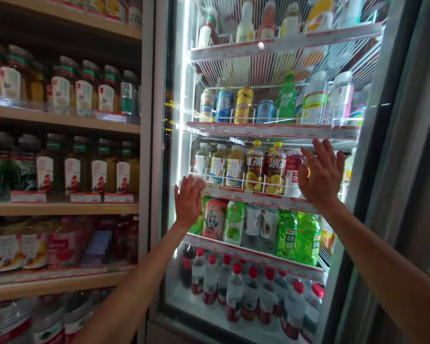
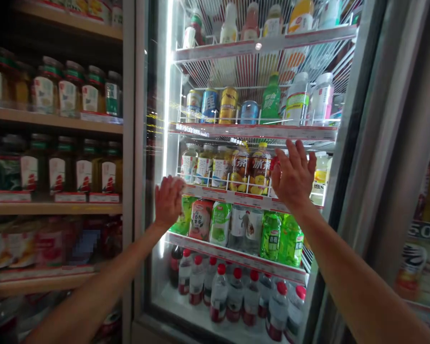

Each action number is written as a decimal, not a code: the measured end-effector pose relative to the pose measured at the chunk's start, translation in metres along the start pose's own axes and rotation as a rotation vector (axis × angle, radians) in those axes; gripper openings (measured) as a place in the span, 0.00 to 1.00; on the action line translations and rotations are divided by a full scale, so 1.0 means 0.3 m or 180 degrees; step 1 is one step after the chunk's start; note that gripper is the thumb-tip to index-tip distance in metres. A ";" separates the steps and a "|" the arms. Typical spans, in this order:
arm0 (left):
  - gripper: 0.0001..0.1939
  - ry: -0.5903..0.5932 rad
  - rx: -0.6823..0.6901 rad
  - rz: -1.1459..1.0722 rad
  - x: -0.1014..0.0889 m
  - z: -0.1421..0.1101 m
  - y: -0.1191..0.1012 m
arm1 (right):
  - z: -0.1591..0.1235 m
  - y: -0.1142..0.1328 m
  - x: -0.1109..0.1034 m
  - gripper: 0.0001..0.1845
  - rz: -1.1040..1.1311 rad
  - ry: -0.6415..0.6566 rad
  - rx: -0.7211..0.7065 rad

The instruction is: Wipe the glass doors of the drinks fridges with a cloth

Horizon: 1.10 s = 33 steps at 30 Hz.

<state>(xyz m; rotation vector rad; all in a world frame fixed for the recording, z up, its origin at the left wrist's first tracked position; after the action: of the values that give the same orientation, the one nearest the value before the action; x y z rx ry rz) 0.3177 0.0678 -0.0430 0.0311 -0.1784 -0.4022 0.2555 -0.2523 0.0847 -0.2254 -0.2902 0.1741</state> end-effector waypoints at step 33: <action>0.26 0.0695 0.0915 -0.0361 -0.094 -0.366 -0.084 | -0.277 0.201 -0.054 0.31 0.0337 0.0510 -0.0337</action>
<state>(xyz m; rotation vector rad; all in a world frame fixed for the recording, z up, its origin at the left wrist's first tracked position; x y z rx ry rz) 0.3021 0.0551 -0.1573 0.3681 -0.0177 -0.4803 0.2570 -0.2139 -0.0117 -0.3581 -0.1283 0.2443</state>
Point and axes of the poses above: each hand's wrist, its own z-axis towards the middle knuckle, its own x-axis out of the palm, y = z × x, the point moved 4 cm from there along z, towards the middle knuckle, and after that the axes turned 10 degrees about -y, right-handed, at the moved point
